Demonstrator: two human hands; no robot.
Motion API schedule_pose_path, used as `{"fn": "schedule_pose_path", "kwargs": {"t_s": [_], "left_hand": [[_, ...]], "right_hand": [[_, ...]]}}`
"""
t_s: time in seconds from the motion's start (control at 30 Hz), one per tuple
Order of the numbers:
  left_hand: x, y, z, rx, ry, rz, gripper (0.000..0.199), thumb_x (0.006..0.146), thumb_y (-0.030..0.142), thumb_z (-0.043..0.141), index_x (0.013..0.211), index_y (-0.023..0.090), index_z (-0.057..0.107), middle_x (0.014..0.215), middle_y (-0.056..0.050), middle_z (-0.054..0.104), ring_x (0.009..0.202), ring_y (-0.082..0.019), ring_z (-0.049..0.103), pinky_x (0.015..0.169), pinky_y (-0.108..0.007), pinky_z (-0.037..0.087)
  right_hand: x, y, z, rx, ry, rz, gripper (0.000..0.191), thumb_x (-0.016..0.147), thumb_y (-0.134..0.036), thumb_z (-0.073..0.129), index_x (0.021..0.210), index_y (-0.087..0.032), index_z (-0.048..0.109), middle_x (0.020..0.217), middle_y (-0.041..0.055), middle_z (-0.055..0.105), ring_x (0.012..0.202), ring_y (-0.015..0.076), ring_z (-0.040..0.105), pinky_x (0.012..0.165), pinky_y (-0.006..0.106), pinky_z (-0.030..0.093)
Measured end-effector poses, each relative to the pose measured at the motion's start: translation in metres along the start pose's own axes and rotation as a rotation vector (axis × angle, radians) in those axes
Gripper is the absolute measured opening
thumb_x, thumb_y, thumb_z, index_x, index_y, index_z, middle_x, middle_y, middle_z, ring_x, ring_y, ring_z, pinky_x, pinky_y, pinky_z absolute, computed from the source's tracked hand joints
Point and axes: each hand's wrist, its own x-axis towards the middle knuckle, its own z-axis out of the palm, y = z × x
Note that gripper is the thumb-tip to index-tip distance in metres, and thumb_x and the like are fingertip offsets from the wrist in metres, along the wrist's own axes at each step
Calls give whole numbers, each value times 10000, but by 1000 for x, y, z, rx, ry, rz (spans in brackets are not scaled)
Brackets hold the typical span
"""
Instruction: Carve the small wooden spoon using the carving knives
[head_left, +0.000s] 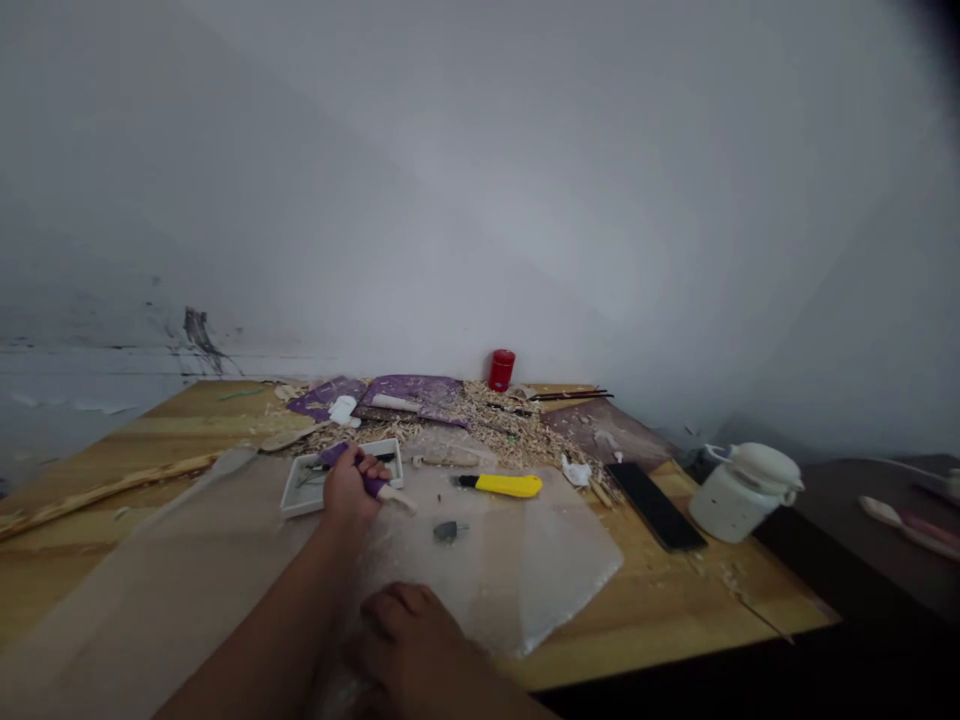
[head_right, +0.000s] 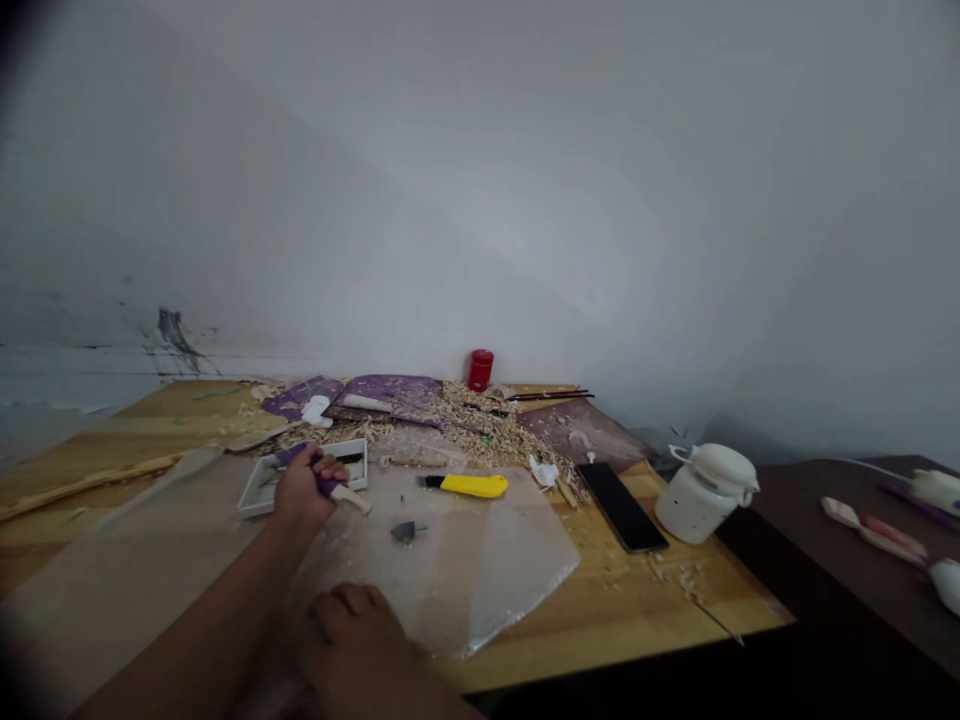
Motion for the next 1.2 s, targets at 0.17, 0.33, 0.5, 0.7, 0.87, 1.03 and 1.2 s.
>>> {"fn": "schedule_pose_path", "kwargs": {"t_s": [0.17, 0.33, 0.5, 0.7, 0.87, 1.03, 1.2], "left_hand": [[-22, 9, 22, 38, -31, -1, 195, 722, 204, 482, 576, 174, 356, 366, 90, 277, 293, -50, 303, 355, -179, 300], [-60, 19, 20, 90, -113, 109, 180, 707, 197, 507, 587, 173, 376, 377, 85, 292, 307, -52, 304, 357, -182, 299], [-88, 6, -6, 11, -10, 132, 187, 712, 164, 484, 583, 173, 349, 374, 88, 272, 303, -43, 290, 357, -169, 280], [-100, -20, -3, 72, -14, 49, 193, 688, 186, 522, 591, 179, 356, 375, 90, 272, 297, -49, 278, 339, -175, 256], [-93, -7, -4, 37, 25, 152, 173, 694, 153, 464, 563, 178, 355, 343, 88, 256, 271, -52, 260, 323, -170, 241], [-99, -28, -7, -11, 79, -168, 212, 705, 156, 435, 534, 182, 312, 342, 87, 239, 257, -59, 260, 318, -178, 245], [-95, -13, -11, -110, 185, -11, 179, 710, 124, 433, 559, 167, 346, 372, 80, 275, 298, -43, 294, 342, -155, 273]], "right_hand": [[11, -6, 4, -60, 65, 102, 246, 811, -351, 445, 1023, -260, 531, 1163, 21, 456, 1081, 222, 359, 880, 378, 339], [9, 0, 0, 103, 55, 118, 382, 747, -398, 523, 1079, -212, 489, 1179, 55, 449, 1105, 215, 357, 907, 359, 321], [-5, 14, -11, 610, 275, 402, 506, 773, -376, 495, 1206, -162, 345, 1051, 62, 532, 863, 121, 526, 685, 201, 426], [-14, 12, -23, 370, 192, 537, 212, 805, -318, 421, 772, -164, 563, 702, 13, 588, 658, 118, 524, 556, 201, 334], [-28, 5, -20, 485, 144, 547, 262, 801, -349, 411, 679, -163, 550, 569, -15, 522, 537, 89, 469, 455, 178, 261], [-21, -5, -26, 536, 280, 558, 253, 817, -317, 378, 686, -166, 534, 605, -15, 533, 563, 83, 463, 472, 169, 261], [-33, 10, -38, 408, 288, 642, 275, 814, -310, 382, 613, -165, 502, 538, -18, 500, 526, 83, 448, 465, 179, 238]]}}
